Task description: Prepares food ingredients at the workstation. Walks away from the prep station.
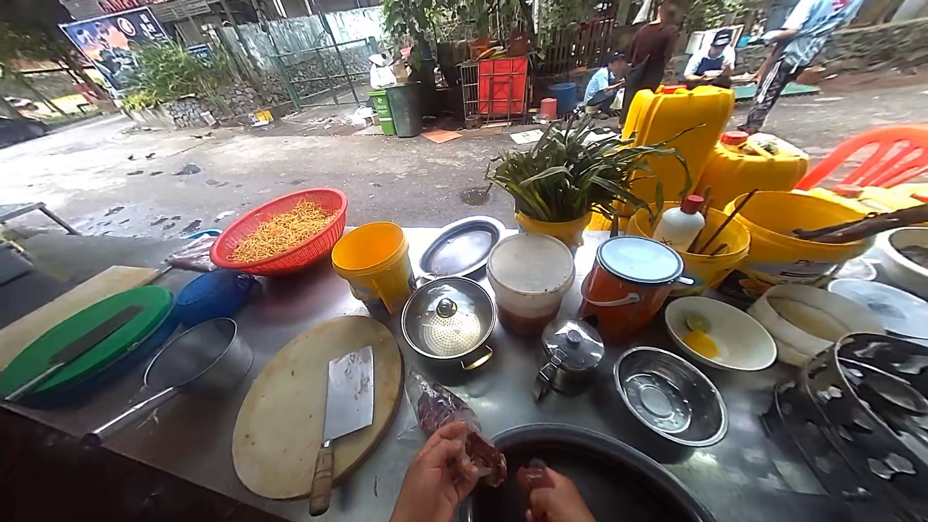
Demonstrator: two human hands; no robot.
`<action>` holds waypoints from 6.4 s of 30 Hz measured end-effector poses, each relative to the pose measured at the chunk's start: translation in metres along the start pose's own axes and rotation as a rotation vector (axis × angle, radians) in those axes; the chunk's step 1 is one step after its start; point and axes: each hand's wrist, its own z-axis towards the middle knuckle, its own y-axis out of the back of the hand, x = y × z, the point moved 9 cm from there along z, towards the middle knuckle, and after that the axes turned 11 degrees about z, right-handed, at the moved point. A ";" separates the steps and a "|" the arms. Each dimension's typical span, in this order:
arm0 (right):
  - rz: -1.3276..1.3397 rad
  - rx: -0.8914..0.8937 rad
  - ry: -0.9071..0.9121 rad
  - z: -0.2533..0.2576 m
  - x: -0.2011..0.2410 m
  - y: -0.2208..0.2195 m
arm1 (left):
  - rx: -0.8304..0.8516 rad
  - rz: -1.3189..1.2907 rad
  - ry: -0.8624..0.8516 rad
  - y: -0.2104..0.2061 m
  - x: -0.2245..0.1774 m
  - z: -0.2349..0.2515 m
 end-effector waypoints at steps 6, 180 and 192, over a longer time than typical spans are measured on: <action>0.029 0.394 -0.011 -0.015 0.072 -0.079 | 0.148 0.485 -0.113 -0.019 -0.003 -0.012; -0.489 -0.010 0.473 -0.034 0.126 -0.049 | -0.040 -0.071 0.100 0.027 0.005 0.011; -1.238 0.187 0.445 -0.013 -0.012 -0.087 | -0.004 -0.107 0.134 0.031 0.005 0.016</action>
